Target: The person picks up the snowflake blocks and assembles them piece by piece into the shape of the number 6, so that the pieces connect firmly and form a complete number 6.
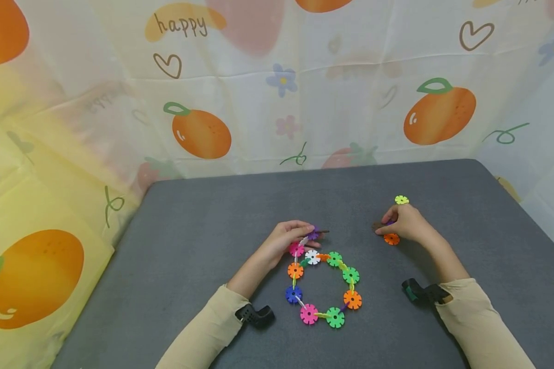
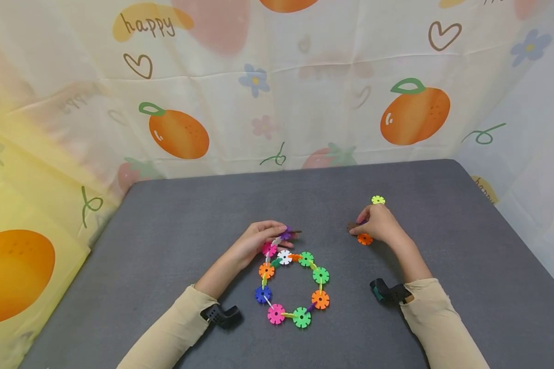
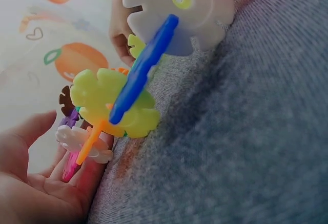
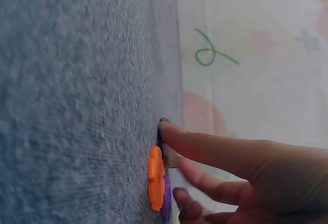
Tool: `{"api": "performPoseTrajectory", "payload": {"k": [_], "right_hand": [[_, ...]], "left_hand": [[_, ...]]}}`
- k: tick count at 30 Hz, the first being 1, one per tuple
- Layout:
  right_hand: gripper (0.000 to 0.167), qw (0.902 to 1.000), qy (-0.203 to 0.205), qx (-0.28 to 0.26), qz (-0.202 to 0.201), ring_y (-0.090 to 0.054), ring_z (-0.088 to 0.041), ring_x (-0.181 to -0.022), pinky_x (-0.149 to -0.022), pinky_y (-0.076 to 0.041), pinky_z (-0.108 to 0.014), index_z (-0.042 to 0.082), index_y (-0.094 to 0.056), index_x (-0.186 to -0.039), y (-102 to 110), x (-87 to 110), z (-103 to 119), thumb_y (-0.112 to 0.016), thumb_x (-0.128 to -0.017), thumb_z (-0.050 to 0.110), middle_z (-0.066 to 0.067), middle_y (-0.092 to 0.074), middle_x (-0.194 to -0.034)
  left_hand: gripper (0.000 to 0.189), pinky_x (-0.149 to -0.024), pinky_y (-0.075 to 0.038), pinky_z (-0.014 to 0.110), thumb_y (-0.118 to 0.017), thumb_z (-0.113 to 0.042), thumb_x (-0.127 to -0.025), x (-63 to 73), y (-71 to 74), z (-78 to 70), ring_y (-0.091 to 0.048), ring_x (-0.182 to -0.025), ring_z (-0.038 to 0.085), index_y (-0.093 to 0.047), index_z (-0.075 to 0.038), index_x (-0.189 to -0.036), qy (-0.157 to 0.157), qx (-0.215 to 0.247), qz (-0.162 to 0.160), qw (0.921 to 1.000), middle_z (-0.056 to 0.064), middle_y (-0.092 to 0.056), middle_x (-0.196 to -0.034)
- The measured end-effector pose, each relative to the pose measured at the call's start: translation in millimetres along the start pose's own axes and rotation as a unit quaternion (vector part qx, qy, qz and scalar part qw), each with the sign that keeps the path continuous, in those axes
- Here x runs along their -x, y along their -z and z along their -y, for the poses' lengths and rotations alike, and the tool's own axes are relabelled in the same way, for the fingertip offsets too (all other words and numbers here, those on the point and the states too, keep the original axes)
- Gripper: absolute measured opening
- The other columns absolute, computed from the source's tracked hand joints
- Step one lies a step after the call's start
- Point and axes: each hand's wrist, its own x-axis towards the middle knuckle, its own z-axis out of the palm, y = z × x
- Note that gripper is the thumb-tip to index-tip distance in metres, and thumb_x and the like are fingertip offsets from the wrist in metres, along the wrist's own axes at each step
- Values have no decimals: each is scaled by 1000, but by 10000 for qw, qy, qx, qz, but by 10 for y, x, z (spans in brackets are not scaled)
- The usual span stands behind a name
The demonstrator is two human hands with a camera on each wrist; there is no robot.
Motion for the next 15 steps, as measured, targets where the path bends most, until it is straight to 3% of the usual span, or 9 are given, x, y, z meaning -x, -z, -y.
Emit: {"api": "performPoseTrajectory", "payload": {"k": [3, 7, 11, 15], "right_hand": [[24, 9992, 52, -351, -161, -55, -15, -66, -56, -45, -26, -2, -64, -86, -22, -3, 40, -79, -80, 15, -11, -64, -77], [23, 9889, 22, -1487, -24, -59, -13, -61, -56, -52, -28, -7, -64, -100, -60, 8, 172, -72, -87, 11, -8, -67, -77], [35, 9546, -91, -2917, 595, -64, -10, -65, -64, -59, -31, -12, -59, -117, -174, 1, 318, -66, -93, 13, -7, -71, -82], [37, 9135, -198, -3935, 1015, -67, -10, -69, -70, -60, -31, -13, -57, -118, -360, -17, 416, -66, -94, 14, -5, -72, -83]], "left_hand": [[35, -85, -59, 29, -62, -22, -97, 2, 2, -3, -75, -83, 14, -61, 0, -124, -19, -46, 7, 10000, 13, -72, -112], [35, -82, -60, 28, -62, -21, -96, 3, -1, -12, -74, -84, 14, -61, -2, -126, 3, -155, -35, 9999, 14, -71, -115], [34, -79, -60, 26, -62, -20, -97, -3, -6, -20, -74, -83, 13, -61, -4, -126, 54, -201, -74, 9998, 15, -70, -117], [35, -78, -59, 25, -62, -21, -96, -8, -10, -26, -74, -83, 13, -61, -5, -127, 101, -222, -104, 9996, 15, -70, -119]]}}
